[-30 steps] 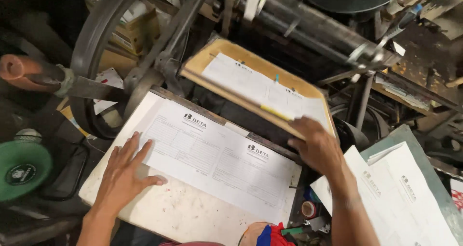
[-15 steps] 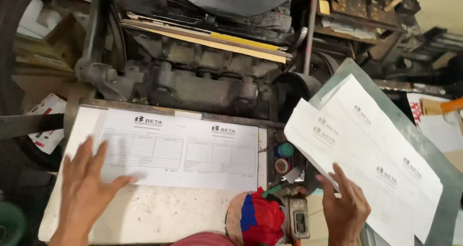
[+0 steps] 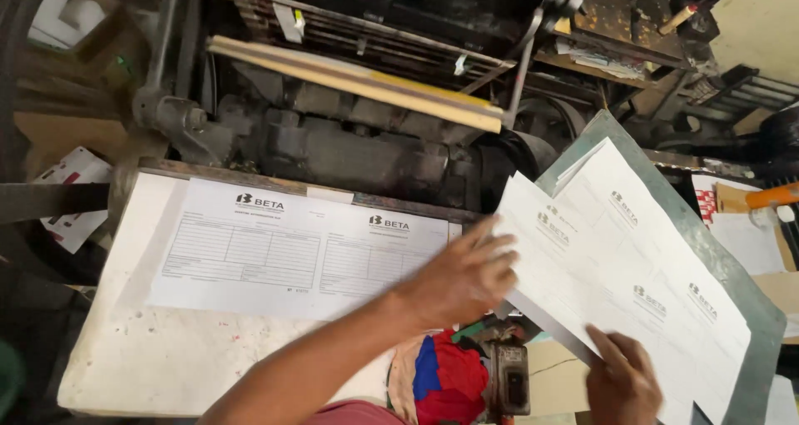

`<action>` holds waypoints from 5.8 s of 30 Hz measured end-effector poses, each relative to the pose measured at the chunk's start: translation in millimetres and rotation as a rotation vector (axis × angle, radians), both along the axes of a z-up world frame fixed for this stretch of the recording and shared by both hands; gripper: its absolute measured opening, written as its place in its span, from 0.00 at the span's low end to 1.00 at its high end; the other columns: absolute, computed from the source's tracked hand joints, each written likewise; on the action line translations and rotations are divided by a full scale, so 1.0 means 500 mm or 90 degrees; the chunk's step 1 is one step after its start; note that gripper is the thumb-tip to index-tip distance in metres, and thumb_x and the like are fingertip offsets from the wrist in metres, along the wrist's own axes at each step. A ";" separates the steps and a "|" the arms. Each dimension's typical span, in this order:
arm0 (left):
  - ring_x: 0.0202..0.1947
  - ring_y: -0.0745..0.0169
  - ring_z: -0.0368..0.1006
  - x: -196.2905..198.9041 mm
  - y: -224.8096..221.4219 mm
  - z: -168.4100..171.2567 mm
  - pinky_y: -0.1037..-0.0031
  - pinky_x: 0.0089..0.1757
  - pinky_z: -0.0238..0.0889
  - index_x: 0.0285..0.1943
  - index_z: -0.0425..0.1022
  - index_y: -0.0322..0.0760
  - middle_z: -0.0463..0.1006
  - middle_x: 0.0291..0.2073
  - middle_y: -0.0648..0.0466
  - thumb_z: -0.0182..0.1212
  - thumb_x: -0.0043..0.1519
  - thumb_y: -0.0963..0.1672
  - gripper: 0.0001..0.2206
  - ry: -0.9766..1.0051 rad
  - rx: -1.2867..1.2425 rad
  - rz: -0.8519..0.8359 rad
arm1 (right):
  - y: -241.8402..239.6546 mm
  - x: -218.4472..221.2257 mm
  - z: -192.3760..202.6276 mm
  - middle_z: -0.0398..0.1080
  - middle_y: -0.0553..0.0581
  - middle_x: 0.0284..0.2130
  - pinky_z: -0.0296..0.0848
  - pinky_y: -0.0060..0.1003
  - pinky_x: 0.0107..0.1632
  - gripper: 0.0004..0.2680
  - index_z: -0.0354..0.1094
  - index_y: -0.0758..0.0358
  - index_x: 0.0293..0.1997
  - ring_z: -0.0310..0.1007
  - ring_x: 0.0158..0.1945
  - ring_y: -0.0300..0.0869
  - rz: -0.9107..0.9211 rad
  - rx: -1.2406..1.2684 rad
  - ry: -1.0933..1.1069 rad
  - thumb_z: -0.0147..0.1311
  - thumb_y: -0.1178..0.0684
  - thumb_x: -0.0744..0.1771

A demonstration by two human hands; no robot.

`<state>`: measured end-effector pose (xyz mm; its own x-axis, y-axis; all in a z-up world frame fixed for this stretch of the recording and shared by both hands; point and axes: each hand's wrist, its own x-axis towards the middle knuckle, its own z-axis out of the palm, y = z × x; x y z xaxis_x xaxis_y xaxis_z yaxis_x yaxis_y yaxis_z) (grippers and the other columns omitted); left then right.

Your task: The person is manually feeding and collecting printed forms from a vintage-style letterpress printing machine.

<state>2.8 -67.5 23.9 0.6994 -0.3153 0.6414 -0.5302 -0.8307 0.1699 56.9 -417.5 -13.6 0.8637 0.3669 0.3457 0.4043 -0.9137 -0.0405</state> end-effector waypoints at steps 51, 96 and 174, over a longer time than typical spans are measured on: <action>0.55 0.44 0.74 -0.338 0.280 -0.064 0.54 0.62 0.63 0.65 0.70 0.27 0.77 0.59 0.43 0.74 0.52 0.46 0.32 0.066 -0.259 0.411 | 0.213 -0.047 0.047 0.79 0.58 0.43 0.80 0.36 0.29 0.07 0.80 0.55 0.46 0.79 0.33 0.42 0.104 0.098 0.069 0.59 0.59 0.66; 0.70 0.44 0.60 -0.549 0.340 -0.238 0.45 0.66 0.49 0.64 0.73 0.43 0.62 0.74 0.47 0.73 0.39 0.56 0.40 0.235 -0.239 0.655 | 0.161 0.665 -0.029 0.68 0.72 0.61 0.60 0.55 0.74 0.20 0.70 0.68 0.61 0.64 0.70 0.63 0.236 -0.034 -0.125 0.55 0.39 0.72; 0.68 0.41 0.70 -0.412 0.310 -0.090 0.52 0.66 0.62 0.71 0.69 0.29 0.71 0.69 0.41 0.79 0.52 0.48 0.38 0.145 -0.173 0.510 | 0.132 -0.002 0.054 0.80 0.57 0.45 0.79 0.35 0.38 0.04 0.79 0.56 0.48 0.81 0.42 0.42 0.108 0.147 -0.016 0.61 0.58 0.70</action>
